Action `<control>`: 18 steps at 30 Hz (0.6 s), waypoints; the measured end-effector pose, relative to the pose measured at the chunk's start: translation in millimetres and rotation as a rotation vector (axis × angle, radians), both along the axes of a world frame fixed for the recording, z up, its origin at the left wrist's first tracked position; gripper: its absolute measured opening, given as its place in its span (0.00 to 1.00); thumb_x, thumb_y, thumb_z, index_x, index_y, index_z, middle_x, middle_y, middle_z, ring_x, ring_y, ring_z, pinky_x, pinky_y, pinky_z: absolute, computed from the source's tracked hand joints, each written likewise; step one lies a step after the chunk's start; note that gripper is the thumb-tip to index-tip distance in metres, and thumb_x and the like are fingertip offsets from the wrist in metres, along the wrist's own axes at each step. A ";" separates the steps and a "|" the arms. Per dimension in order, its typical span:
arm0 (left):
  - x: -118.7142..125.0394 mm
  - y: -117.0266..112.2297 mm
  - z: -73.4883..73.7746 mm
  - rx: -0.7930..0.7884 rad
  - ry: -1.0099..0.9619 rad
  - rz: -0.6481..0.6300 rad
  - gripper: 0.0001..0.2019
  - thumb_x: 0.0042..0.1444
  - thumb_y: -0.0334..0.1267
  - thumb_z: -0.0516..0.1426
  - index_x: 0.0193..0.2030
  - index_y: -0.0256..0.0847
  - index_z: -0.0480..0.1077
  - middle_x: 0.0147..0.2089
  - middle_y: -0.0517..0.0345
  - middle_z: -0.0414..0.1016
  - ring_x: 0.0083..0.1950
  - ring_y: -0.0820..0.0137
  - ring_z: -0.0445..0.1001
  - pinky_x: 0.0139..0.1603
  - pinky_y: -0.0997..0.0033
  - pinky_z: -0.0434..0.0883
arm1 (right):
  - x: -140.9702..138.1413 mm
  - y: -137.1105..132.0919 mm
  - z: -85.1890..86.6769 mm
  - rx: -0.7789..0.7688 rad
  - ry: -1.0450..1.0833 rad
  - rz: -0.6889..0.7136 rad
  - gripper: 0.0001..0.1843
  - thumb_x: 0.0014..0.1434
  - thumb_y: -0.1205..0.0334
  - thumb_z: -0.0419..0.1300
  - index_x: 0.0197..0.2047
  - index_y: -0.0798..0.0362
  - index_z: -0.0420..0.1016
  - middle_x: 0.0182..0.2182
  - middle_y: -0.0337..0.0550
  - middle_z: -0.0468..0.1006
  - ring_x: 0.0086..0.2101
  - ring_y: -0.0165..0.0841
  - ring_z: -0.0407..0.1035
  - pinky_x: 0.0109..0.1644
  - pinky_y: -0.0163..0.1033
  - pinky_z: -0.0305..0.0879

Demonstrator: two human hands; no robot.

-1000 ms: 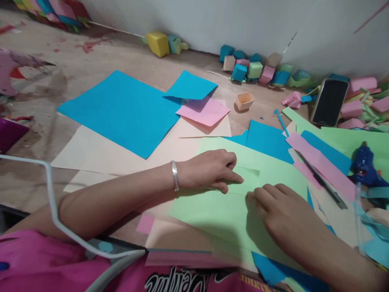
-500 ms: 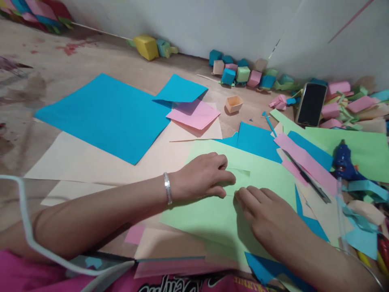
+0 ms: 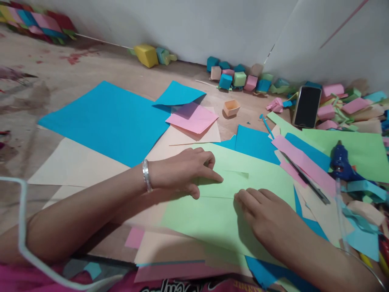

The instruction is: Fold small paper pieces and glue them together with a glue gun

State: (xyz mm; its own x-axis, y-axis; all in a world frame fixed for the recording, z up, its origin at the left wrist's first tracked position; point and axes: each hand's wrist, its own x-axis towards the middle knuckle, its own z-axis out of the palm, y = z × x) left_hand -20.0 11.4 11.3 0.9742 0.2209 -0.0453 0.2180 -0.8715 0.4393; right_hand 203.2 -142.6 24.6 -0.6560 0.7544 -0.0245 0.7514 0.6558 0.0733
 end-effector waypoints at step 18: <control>0.4 -0.4 10.0 0.010 0.060 -0.033 0.27 0.46 0.43 0.69 0.55 0.54 0.71 0.47 0.53 0.68 0.42 0.64 0.66 0.41 0.68 0.59 | 16.5 18.1 -7.6 0.182 -0.203 -0.408 0.13 0.53 0.80 0.54 0.39 0.60 0.75 0.29 0.50 0.72 0.29 0.42 0.67 0.29 0.42 0.57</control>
